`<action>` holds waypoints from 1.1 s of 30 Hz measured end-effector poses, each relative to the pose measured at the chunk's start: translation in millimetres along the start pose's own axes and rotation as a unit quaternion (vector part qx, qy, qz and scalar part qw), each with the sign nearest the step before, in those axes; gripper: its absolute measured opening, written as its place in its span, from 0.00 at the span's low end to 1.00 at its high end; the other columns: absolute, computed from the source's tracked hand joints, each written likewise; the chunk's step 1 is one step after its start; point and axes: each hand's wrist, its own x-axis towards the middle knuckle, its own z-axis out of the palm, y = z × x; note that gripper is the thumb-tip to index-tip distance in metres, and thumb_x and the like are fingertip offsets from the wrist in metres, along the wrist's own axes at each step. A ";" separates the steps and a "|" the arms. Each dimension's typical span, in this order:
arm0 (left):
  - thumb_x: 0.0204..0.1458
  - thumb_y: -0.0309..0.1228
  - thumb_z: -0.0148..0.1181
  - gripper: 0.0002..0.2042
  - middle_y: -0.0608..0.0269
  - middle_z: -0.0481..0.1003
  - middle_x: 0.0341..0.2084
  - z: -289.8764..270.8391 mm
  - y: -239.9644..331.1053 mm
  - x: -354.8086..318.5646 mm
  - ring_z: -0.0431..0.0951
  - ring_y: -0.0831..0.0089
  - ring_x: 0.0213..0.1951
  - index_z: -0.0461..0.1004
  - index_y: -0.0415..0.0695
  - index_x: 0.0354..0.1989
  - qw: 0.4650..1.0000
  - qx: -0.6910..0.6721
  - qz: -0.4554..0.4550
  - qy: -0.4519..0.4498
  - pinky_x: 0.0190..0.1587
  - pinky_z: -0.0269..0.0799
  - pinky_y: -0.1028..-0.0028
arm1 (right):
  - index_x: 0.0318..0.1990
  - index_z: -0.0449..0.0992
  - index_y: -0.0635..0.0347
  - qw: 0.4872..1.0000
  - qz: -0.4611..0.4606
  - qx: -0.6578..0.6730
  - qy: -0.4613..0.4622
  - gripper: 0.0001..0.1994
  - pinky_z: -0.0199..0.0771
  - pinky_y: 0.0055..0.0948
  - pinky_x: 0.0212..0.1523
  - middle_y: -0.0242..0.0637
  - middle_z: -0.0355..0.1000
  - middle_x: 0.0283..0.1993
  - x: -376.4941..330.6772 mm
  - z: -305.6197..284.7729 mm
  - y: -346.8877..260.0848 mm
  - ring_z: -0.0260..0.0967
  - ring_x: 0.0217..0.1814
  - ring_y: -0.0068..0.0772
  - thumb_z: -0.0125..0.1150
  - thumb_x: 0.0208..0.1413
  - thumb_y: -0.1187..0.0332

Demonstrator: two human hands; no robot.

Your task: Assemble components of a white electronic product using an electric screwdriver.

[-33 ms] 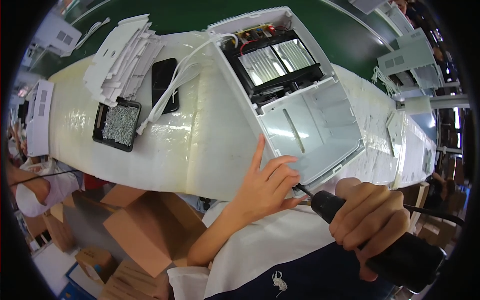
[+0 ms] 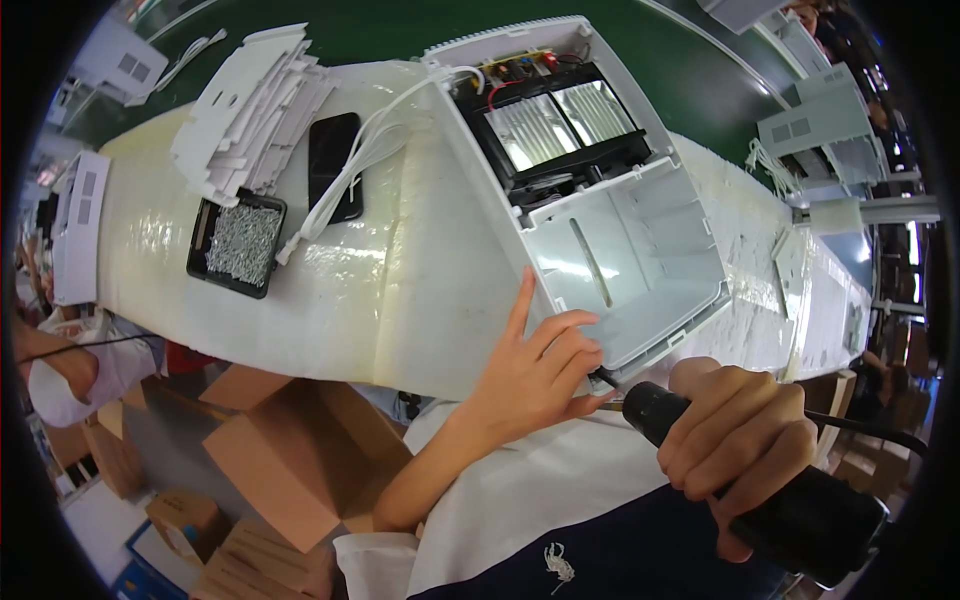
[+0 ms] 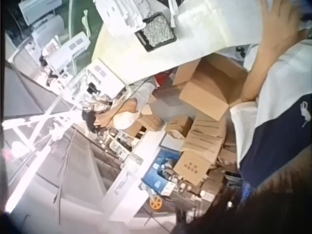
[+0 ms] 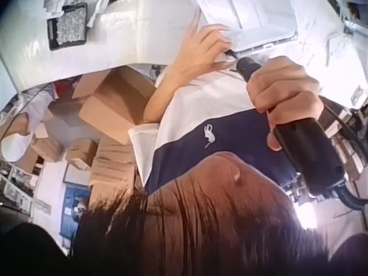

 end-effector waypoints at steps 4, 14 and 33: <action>0.41 0.38 0.72 0.17 0.67 0.70 0.33 -1.1 -2.1 2.1 0.75 0.65 0.53 0.72 0.43 0.33 1.000 -0.011 0.018 0.008 0.69 0.44 0.28 | 0.31 0.71 0.65 0.999 0.031 -0.005 -0.035 0.18 0.78 0.27 0.15 0.42 0.72 0.18 7.6 3.0 1.4 0.72 0.14 0.31 0.75 0.53 0.61; 0.41 0.36 0.73 0.19 0.67 0.70 0.36 -3.4 -7.7 -3.2 0.72 0.65 0.57 0.70 0.45 0.36 0.998 -0.051 0.026 -0.015 0.70 0.39 0.27 | 0.36 0.71 0.65 0.982 0.118 0.053 -0.135 0.20 0.85 0.35 0.24 0.48 0.77 0.26 19.9 -1.9 3.1 0.79 0.24 0.43 0.75 0.52 0.59; 0.54 0.22 0.60 0.07 0.55 0.76 0.37 -204.1 -87.7 -37.5 0.75 0.53 0.42 0.74 0.39 0.41 0.928 0.281 -0.183 0.163 0.44 0.72 0.61 | 0.33 0.75 0.70 0.943 0.089 0.229 -0.224 0.16 0.81 0.35 0.23 0.50 0.76 0.25 61.5 -22.6 2.0 0.73 0.18 0.45 0.80 0.41 0.76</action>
